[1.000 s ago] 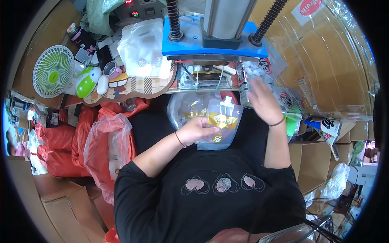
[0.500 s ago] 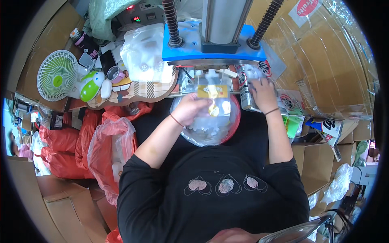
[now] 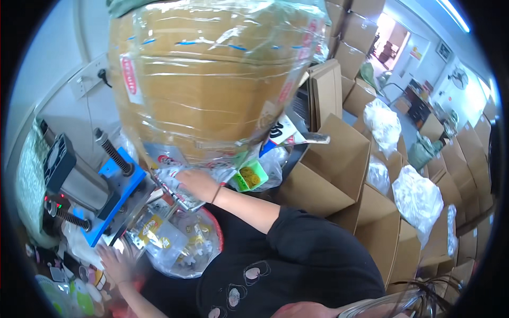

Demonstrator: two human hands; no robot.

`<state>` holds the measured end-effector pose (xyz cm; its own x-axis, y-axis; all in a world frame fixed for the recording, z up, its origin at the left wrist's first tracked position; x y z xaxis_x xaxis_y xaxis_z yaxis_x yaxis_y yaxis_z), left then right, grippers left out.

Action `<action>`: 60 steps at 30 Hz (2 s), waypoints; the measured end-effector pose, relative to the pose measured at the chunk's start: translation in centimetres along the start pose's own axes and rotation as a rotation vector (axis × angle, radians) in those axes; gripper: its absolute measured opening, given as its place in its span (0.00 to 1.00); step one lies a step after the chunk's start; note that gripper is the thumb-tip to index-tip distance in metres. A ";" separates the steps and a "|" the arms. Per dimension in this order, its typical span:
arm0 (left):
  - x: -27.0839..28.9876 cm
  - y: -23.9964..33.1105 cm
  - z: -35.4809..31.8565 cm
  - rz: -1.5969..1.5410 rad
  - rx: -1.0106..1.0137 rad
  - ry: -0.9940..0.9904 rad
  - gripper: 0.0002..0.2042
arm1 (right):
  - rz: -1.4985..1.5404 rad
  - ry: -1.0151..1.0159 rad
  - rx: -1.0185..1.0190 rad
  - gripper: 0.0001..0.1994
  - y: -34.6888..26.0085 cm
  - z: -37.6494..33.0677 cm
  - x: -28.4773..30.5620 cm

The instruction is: Packaging and sealing small items into plastic bags using a pneumatic heat-sealing machine.

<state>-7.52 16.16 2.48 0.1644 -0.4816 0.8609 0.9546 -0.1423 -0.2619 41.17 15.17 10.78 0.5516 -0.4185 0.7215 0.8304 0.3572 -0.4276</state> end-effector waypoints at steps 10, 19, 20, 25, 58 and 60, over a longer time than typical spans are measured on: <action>8.5 10.2 -3.9 -1.288 0.310 -0.216 0.10 | 0.319 -0.103 -0.011 0.08 -4.2 -3.1 6.7; 13.6 17.1 -4.6 -1.711 0.365 -0.553 0.08 | 0.447 -0.234 0.270 0.09 -15.5 -1.9 -1.8; 12.3 17.2 -5.7 -1.723 0.365 -0.634 0.08 | 0.437 -0.297 0.260 0.07 -15.1 -2.5 -2.9; 10.6 14.9 -7.4 -2.018 0.341 -0.949 0.13 | 0.451 -0.602 0.255 0.08 -17.8 -2.0 -4.8; -0.3 -2.4 -8.6 -1.622 0.535 -0.263 0.09 | 0.540 -0.554 0.239 0.03 -21.0 -3.9 -12.2; 1.5 -0.2 -8.1 -1.504 0.324 -0.383 0.05 | 0.527 -0.513 0.257 0.04 -22.3 -3.0 -12.1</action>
<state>-9.46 8.42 0.28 -0.9374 0.1677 0.3053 0.2992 -0.0612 0.9522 16.20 9.74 9.90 0.7111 0.2764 0.6465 0.3900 0.6100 -0.6898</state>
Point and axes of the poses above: each hand's wrist, its own z-axis towards the middle knuckle, its own x-axis out of the back of the hand, y = z × x, the point moved 5 cm from there along z, towards the middle knuckle, and after that the axes turned 1 degree about -x, right-handed, at the moved point
